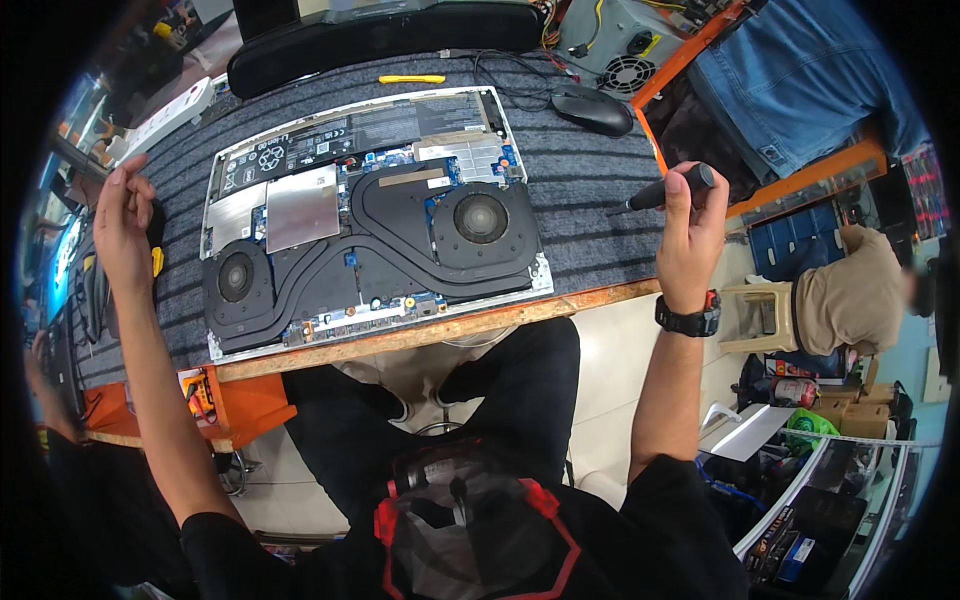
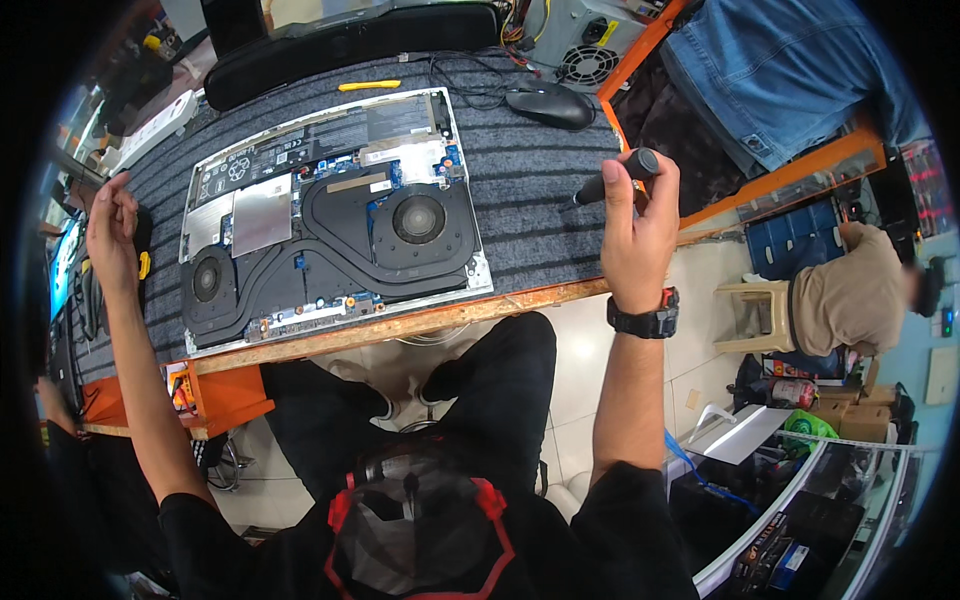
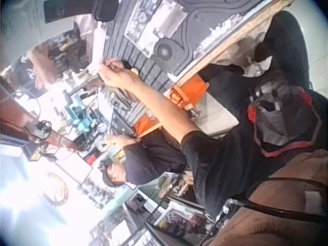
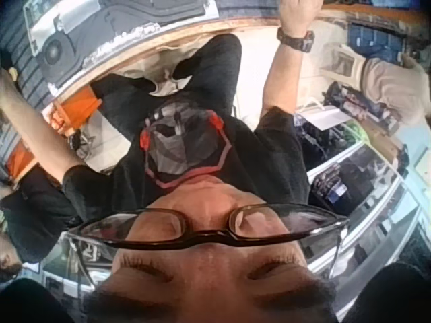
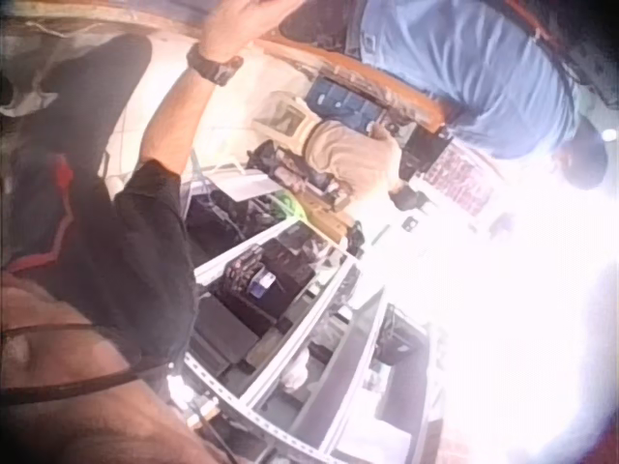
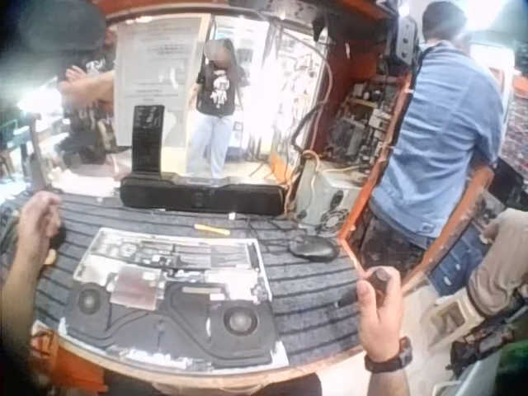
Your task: The person uses a screwdriver to remove screws from the back panel of a disassembled laptop. They carefully unscrew fasteners around the battery and cooling fan areas, placing the screws aside on the workbench.
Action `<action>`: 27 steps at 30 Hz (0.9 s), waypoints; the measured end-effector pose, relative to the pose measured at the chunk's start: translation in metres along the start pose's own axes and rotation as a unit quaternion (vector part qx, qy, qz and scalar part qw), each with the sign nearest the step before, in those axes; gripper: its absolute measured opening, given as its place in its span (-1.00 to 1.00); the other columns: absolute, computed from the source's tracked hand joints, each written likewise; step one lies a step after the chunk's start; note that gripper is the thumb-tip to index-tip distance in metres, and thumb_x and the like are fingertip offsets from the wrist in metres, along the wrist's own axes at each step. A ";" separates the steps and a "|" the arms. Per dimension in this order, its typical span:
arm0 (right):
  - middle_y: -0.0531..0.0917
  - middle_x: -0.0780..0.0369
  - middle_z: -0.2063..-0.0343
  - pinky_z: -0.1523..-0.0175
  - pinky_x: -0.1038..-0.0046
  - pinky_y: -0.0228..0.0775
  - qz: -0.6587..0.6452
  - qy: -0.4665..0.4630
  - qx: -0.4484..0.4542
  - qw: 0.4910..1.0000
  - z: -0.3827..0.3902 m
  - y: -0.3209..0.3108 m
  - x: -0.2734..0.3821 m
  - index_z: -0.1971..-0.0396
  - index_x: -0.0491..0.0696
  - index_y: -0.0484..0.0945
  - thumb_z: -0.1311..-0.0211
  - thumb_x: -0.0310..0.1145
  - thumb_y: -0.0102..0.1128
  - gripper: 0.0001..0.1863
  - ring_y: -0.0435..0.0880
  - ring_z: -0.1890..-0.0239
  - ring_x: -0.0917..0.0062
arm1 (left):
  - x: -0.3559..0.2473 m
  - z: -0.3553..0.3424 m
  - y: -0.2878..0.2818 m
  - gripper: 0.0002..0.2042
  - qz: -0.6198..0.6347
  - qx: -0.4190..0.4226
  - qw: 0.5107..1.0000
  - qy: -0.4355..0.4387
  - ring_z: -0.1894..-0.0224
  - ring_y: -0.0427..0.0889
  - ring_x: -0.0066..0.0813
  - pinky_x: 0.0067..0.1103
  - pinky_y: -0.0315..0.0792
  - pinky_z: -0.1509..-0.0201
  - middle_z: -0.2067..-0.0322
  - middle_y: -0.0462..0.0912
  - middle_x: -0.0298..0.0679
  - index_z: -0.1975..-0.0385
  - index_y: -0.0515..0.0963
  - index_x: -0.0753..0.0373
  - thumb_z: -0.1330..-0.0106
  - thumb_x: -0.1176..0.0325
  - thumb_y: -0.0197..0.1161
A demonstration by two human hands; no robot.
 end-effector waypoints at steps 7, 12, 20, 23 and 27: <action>0.56 0.20 0.30 0.06 0.52 0.40 -0.077 -0.020 -0.010 0.997 0.016 0.022 -0.013 -0.02 -0.14 0.29 -0.48 -0.34 0.01 -0.74 0.55 0.26 0.59 | 0.058 0.004 -0.028 -0.65 -0.100 -0.038 0.994 0.008 0.54 0.21 -0.80 -0.77 0.05 0.46 0.45 0.50 -0.39 0.09 0.59 0.39 -0.52 0.21 0.00; 0.56 0.17 0.29 0.07 0.50 0.42 -0.082 -0.041 -0.017 0.996 0.015 0.021 -0.015 -0.03 -0.13 0.28 -0.47 -0.34 0.01 -0.73 0.55 0.28 0.55 | 0.067 0.006 -0.027 -0.64 -0.116 -0.032 0.993 0.015 0.53 0.21 -0.81 -0.78 0.04 0.47 0.45 0.49 -0.39 0.10 0.60 0.39 -0.53 0.20 -0.02; 0.58 0.15 0.32 0.10 0.50 0.40 -0.047 -0.043 -0.021 0.998 0.015 0.022 -0.015 -0.03 -0.14 0.28 -0.50 -0.26 -0.03 -0.70 0.57 0.30 0.54 | 0.070 0.008 -0.021 -0.63 -0.139 -0.017 0.990 0.010 0.53 0.20 -0.79 -0.76 0.03 0.46 0.48 0.45 -0.39 0.13 0.60 0.39 -0.53 0.18 -0.03; 0.59 0.15 0.34 0.11 0.49 0.39 -0.043 -0.049 -0.021 0.998 0.015 0.022 -0.014 -0.02 -0.14 0.28 -0.50 -0.24 -0.04 -0.69 0.57 0.31 0.53 | 0.071 0.010 -0.023 -0.63 -0.134 -0.019 0.991 0.002 0.53 0.21 -0.79 -0.76 0.04 0.46 0.49 0.44 -0.39 0.14 0.60 0.39 -0.53 0.18 -0.03; 0.59 0.15 0.34 0.10 0.49 0.39 -0.049 -0.046 -0.018 0.998 0.014 0.022 -0.016 -0.02 -0.14 0.28 -0.50 -0.23 -0.03 -0.69 0.56 0.31 0.53 | 0.069 0.009 -0.021 -0.63 -0.136 -0.018 0.991 0.003 0.53 0.21 -0.79 -0.76 0.03 0.46 0.50 0.44 -0.39 0.14 0.60 0.39 -0.53 0.18 -0.03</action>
Point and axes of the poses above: each hand's wrist, its own z-axis away from the middle knuckle, its own y-axis out of the palm, x = y × z, the point moved 4 cm from there along -z, towards the middle knuckle
